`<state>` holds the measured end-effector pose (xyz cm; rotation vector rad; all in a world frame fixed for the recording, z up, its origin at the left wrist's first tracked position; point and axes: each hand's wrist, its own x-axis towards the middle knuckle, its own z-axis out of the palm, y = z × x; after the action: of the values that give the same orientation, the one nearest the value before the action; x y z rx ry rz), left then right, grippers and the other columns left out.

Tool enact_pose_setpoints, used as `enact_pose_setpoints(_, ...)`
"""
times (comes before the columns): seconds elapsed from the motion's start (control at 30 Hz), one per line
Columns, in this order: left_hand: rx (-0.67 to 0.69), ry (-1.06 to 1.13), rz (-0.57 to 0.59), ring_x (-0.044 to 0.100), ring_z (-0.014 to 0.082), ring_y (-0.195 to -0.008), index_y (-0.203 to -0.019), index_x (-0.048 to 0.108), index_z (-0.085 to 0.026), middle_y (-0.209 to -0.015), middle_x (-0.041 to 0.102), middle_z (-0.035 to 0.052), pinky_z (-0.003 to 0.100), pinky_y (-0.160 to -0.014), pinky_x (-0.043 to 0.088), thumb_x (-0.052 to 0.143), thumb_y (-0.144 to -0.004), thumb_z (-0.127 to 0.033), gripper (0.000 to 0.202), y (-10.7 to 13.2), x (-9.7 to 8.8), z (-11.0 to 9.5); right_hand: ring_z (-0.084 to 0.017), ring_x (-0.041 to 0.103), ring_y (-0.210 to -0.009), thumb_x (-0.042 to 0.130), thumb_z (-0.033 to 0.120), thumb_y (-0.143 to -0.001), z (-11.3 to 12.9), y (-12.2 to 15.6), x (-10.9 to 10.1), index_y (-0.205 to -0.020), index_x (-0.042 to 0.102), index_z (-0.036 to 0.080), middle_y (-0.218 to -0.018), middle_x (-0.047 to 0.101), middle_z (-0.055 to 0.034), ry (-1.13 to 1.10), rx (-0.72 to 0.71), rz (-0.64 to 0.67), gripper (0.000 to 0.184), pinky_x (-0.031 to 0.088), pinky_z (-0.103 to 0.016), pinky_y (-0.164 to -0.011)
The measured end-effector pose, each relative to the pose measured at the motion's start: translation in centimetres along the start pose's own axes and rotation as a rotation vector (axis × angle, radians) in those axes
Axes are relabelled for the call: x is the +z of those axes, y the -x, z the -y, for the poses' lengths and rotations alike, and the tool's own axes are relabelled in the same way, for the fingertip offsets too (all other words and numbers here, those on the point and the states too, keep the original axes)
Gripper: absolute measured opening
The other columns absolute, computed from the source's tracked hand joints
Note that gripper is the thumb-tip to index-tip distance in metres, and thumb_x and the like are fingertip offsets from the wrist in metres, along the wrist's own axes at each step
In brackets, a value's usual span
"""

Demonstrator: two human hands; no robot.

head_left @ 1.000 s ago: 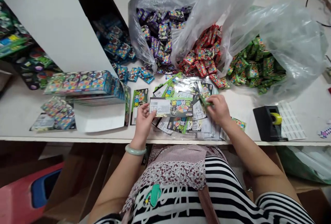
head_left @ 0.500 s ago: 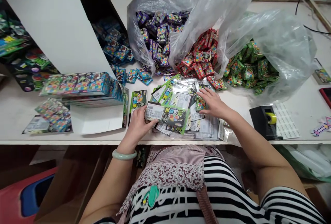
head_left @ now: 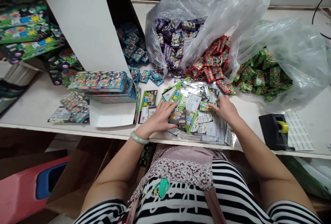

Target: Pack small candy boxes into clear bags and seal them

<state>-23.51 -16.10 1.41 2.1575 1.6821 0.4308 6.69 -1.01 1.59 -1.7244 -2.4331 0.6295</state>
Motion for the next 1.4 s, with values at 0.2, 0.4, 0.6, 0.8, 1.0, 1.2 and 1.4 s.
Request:
enact_pose_setpoints(0.2, -0.009, 0.063, -0.216, 0.052, 0.0358, -0.128, -0.147, 0.037, -0.019, -0.135, 0.052, 0.0168, 0.055, -0.109, 0.046, 0.083, -0.069, -0.050, 0.095, -0.2, -1.0, -0.9, -0.032, 0.061, -0.117, 0.065, 0.035, -0.086, -0.7, 0.5, -1.3, -0.128, 0.059, 0.020, -0.131, 0.063, -0.0144, 0.040, -0.385, 0.119, 0.045, 0.050, -0.046, -0.095)
enact_pose_setpoints(0.4, -0.014, 0.063, -0.218, 0.050, 0.0368, -0.131, -0.148, 0.036, -0.022, -0.140, 0.049, 0.0164, 0.056, -0.111, 0.044, 0.081, -0.071, -0.051, 0.094, -0.8, -0.5, -1.7, -0.037, 0.047, -0.135, 0.074, 0.016, -0.074, 1.5, -0.6, -1.7, -0.151, 0.041, 0.028, -0.154, 0.044, -0.0139, 0.373, -0.694, 0.364, 0.085, 0.043, -0.049, -0.106)
enact_pose_setpoints(0.6, -0.058, 0.078, -0.253, 0.049, 0.0365, -0.131, -0.152, 0.031, -0.024, -0.139, 0.049, 0.0153, 0.058, -0.112, 0.044, 0.081, -0.072, -0.051, 0.097, 0.1, 0.0, -1.8, -0.030, 0.066, -0.099, 0.066, 0.036, -0.085, 2.1, 1.0, -0.5, -0.154, 0.038, 0.024, -0.123, 0.058, -0.0165, 0.222, -0.393, 0.257, 0.075, 0.052, -0.040, -0.085)
enact_pose_setpoints(0.8, -0.054, 0.122, -0.231, 0.049, 0.0369, -0.132, -0.151, 0.032, -0.024, -0.140, 0.048, 0.0166, 0.058, -0.111, 0.044, 0.080, -0.073, -0.054, 0.096, -0.2, 0.8, -2.1, -0.038, 0.064, -0.115, 0.071, 0.052, -0.080, 1.4, 2.2, 0.6, -0.151, 0.038, 0.014, -0.152, 0.037, -0.0255, 0.043, -0.236, 0.140, 0.086, 0.051, -0.050, -0.096)
enact_pose_setpoints(1.0, -0.035, 0.115, -0.192, 0.047, 0.0371, -0.134, -0.152, 0.030, -0.024, -0.143, 0.046, 0.0165, 0.058, -0.112, 0.043, 0.080, -0.074, -0.052, 0.097, -0.4, 0.5, -2.8, -0.038, 0.052, -0.127, 0.077, 0.029, -0.072, -0.5, 1.9, -0.1, -0.150, 0.040, 0.021, -0.151, 0.047, -0.0157, 0.126, -0.568, 0.179, 0.087, 0.044, -0.054, -0.106)
enact_pose_setpoints(1.2, -0.001, 0.066, -0.206, 0.047, 0.0369, -0.133, -0.152, 0.031, -0.022, -0.141, 0.046, 0.0165, 0.056, -0.114, 0.041, 0.081, -0.072, -0.055, 0.100, -0.2, 0.2, -3.2, -0.036, 0.046, -0.128, 0.074, 0.043, -0.077, 1.0, 3.5, -2.5, -0.144, 0.046, 0.023, -0.136, 0.053, -0.0145, -0.086, -0.621, -0.137, 0.075, 0.037, -0.056, -0.112)
enact_pose_setpoints(1.4, 0.049, 0.016, -0.178, 0.046, 0.0378, -0.132, -0.153, 0.028, -0.022, -0.142, 0.046, 0.0171, 0.055, -0.113, 0.040, 0.078, -0.071, -0.061, 0.104, -0.4, 0.3, -3.3, -0.038, 0.046, -0.129, 0.070, 0.040, -0.084, 3.8, 4.7, -3.6, -0.153, 0.034, 0.023, -0.140, 0.047, -0.0181, -0.019, -0.788, -0.056, 0.081, 0.041, -0.057, -0.109)
